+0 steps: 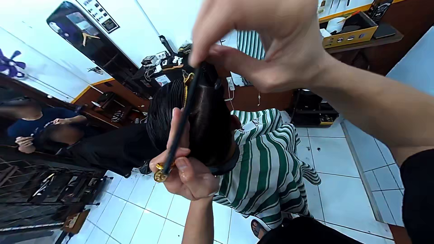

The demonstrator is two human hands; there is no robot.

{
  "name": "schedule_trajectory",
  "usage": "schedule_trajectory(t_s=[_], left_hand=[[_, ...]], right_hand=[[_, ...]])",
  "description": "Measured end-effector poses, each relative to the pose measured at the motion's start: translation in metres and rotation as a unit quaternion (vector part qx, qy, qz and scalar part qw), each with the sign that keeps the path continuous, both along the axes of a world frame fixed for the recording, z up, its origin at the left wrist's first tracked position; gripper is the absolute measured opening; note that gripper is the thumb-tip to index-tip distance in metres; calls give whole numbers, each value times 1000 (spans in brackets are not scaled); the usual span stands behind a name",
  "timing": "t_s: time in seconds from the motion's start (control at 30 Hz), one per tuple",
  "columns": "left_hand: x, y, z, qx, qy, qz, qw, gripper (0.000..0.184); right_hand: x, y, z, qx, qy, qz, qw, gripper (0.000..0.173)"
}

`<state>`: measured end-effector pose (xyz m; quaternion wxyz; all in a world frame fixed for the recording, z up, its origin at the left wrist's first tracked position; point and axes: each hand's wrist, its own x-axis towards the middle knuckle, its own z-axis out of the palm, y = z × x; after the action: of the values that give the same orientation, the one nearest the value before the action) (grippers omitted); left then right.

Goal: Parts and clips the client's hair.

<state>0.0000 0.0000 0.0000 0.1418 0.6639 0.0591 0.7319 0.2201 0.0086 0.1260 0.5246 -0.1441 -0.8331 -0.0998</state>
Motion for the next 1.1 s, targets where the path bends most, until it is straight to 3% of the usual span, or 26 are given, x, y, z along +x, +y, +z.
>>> schedule_trajectory(t_s=[0.13,0.3,0.7,0.8,0.93,1.1], left_hand=[[-1,0,1,-8,-18,-22,1000,24],[-3,-3,1,-20,-16,-25,999,25],[-1,-5,3,-37,-36,-62,997,23],[-1,-6,4,-35,-40,-60,997,22],[-2,-5,4,-33,-52,-67,996,21],[0,-5,4,-36,-71,-69,994,22]], right_hand=[[17,28,-36,39,-87,-69,993,25],[13,39,-46,43,-106,-74,991,29],[33,-12,-104,132,-193,-142,962,20],[37,-20,-98,132,-172,-117,969,17],[31,-7,-60,153,-77,-138,976,20],[9,26,-40,178,-93,-116,973,21]])
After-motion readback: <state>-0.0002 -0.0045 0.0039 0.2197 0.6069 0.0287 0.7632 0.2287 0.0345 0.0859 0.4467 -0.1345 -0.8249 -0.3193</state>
